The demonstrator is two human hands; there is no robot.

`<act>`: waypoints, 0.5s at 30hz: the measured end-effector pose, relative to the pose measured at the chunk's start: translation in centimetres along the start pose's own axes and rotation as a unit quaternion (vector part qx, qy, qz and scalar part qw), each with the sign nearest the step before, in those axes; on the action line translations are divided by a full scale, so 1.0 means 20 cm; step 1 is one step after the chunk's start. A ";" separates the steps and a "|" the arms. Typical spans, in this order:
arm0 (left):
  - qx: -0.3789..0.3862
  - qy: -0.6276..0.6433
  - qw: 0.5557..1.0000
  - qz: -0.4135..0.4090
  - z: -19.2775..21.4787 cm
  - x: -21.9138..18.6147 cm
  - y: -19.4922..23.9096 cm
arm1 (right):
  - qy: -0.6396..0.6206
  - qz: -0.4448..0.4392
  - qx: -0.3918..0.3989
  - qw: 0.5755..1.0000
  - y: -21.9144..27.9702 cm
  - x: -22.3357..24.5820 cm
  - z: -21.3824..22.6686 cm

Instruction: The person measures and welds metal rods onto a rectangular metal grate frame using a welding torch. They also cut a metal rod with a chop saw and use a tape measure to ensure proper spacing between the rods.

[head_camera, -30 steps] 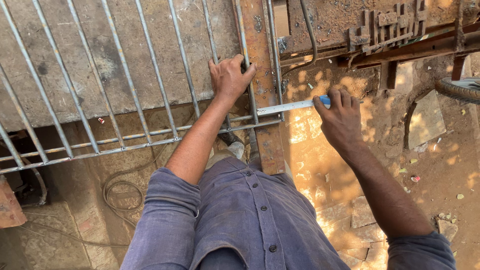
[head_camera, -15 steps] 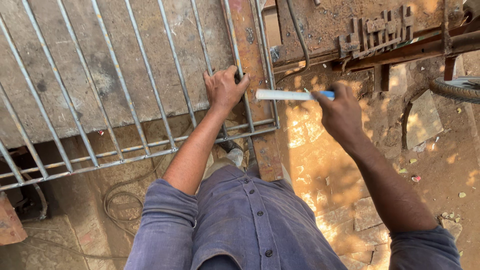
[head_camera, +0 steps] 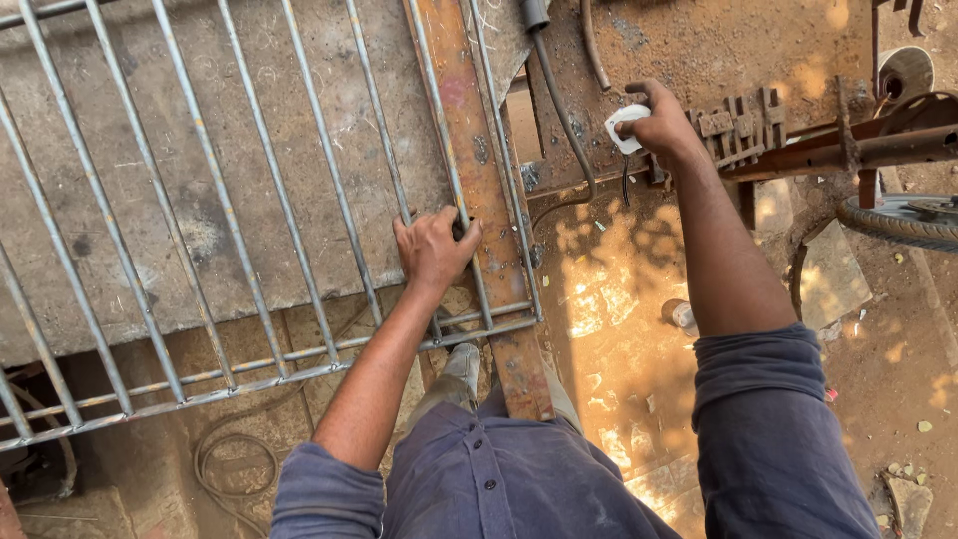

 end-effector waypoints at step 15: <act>-0.017 -0.011 1.000 -0.006 0.03 -0.01 0.02 | 0.305 0.310 -0.155 0.887 -0.59 0.79 -0.37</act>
Point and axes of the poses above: each hand's wrist, its own y-axis away from the middle knuckle, its own z-axis out of the back of the hand, x = y × z, the point moved 10 cm from there along -y, towards the middle knuckle, and after that the axes turned 4 degrees about z, right-handed, at the moved point
